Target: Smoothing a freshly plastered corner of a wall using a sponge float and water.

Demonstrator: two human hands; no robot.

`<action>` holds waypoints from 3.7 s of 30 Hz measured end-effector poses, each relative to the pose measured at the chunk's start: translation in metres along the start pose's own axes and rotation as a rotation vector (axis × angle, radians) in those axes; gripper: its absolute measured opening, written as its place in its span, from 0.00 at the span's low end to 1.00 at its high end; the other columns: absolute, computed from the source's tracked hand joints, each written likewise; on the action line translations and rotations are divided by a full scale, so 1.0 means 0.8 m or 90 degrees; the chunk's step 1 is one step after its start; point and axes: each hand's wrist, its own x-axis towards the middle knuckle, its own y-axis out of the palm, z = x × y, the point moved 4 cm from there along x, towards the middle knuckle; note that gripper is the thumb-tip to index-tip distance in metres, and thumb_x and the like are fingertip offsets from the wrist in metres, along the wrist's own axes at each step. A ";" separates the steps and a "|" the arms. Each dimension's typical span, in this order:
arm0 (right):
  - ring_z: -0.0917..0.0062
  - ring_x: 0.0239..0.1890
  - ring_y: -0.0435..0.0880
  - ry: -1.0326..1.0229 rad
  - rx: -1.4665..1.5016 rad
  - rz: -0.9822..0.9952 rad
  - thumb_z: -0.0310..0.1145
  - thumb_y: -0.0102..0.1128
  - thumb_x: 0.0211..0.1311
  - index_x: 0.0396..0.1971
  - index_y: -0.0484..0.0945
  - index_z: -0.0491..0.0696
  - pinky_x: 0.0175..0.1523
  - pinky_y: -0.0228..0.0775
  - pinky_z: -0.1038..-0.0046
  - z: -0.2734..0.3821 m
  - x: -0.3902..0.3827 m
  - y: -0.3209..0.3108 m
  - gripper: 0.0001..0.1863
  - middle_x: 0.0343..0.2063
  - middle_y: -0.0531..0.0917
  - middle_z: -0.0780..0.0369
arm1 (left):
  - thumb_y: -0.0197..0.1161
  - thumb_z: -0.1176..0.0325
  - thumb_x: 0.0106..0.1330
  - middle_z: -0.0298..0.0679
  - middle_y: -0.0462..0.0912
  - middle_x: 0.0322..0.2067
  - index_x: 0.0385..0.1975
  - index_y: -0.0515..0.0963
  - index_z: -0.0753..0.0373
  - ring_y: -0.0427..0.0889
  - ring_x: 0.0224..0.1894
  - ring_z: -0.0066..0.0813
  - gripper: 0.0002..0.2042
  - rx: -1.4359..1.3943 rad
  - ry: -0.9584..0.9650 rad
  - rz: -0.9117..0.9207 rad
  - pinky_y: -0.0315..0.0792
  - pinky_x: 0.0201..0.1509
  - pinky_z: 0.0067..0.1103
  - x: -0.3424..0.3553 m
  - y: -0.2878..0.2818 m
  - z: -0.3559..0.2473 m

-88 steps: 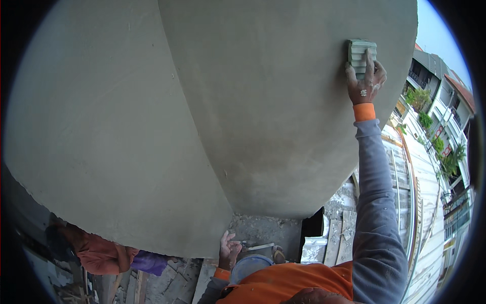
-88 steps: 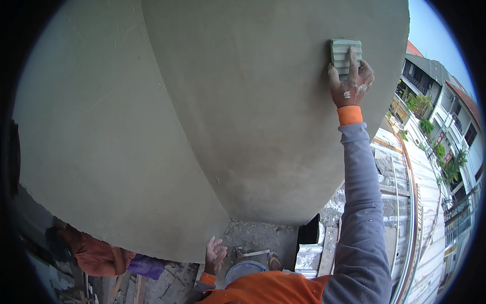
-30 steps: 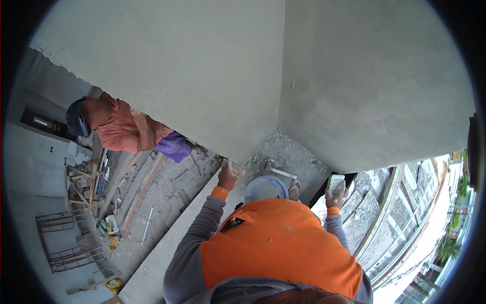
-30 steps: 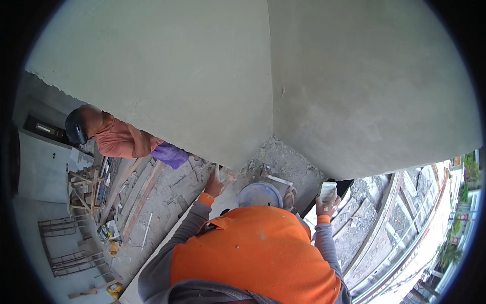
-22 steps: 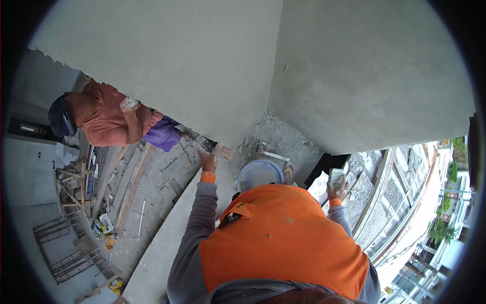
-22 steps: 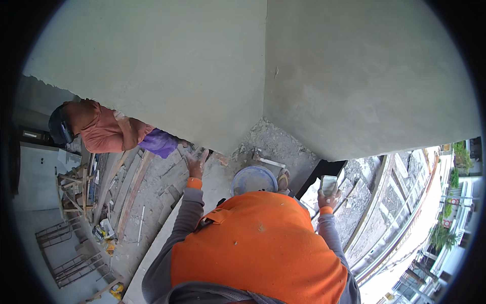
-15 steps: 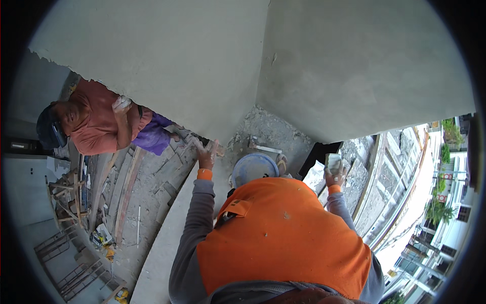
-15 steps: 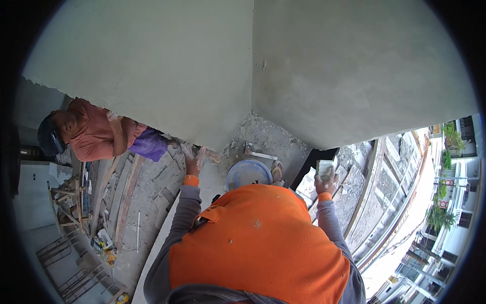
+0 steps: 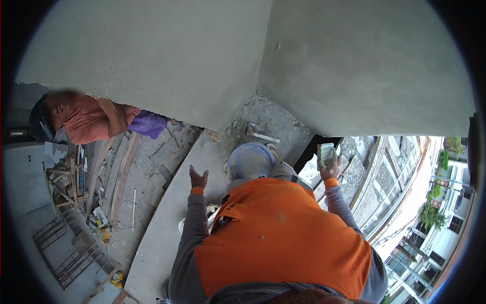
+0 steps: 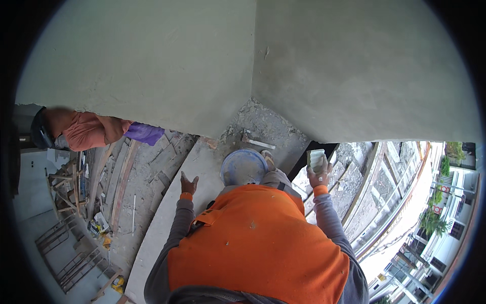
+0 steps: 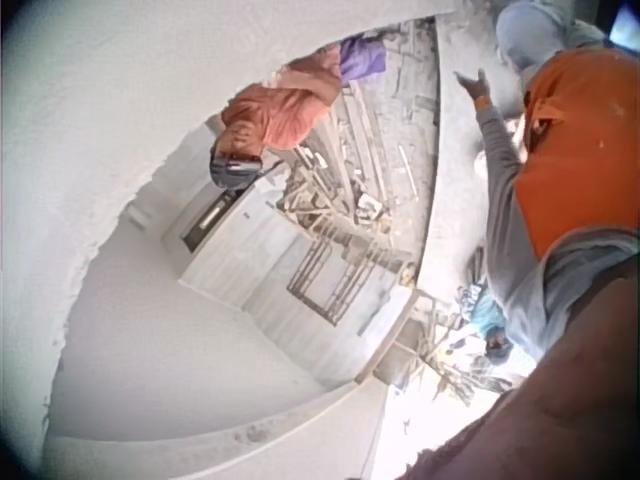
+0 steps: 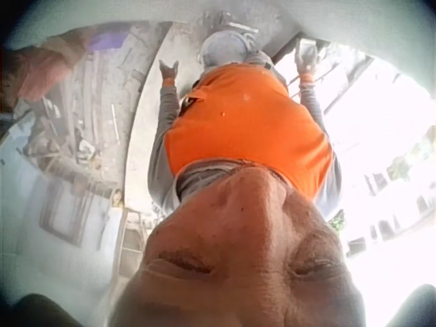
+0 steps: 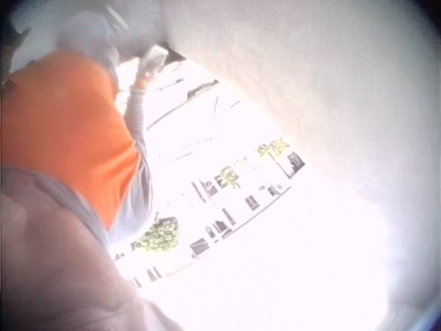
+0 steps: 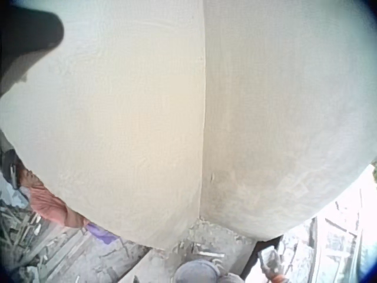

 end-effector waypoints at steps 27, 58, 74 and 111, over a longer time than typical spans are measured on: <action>0.59 0.48 0.76 -0.051 0.062 -0.044 0.40 0.74 0.46 0.62 0.68 0.43 0.55 0.69 0.62 0.189 -0.158 0.074 0.41 0.45 0.74 0.51 | 0.67 0.48 0.58 0.63 0.67 0.60 0.63 0.61 0.75 0.66 0.64 0.56 0.42 -0.017 -0.167 -0.023 0.61 0.69 0.37 -0.106 -0.157 0.360; 0.56 0.48 0.76 -0.072 0.122 -0.104 0.40 0.74 0.43 0.60 0.70 0.45 0.55 0.70 0.61 0.235 -0.193 0.101 0.40 0.44 0.75 0.50 | 0.68 0.47 0.55 0.64 0.72 0.55 0.60 0.66 0.75 0.70 0.60 0.57 0.41 0.034 -0.137 0.008 0.66 0.65 0.37 -0.135 -0.171 0.421; 0.54 0.59 0.70 0.179 0.103 -0.190 0.40 0.71 0.45 0.62 0.66 0.46 0.65 0.63 0.61 -0.017 -0.290 0.042 0.41 0.56 0.70 0.46 | 0.66 0.49 0.59 0.61 0.66 0.61 0.63 0.63 0.70 0.64 0.65 0.54 0.38 -0.017 0.083 0.098 0.59 0.70 0.35 0.061 -0.121 0.182; 0.70 0.52 0.75 -0.680 -0.362 -0.310 0.33 0.54 0.58 0.64 0.68 0.49 0.53 0.66 0.65 0.210 0.368 -0.110 0.30 0.52 0.76 0.63 | 0.68 0.57 0.61 0.58 0.70 0.57 0.62 0.64 0.73 0.78 0.51 0.50 0.35 0.008 0.052 0.015 0.73 0.56 0.35 -0.089 0.085 -0.156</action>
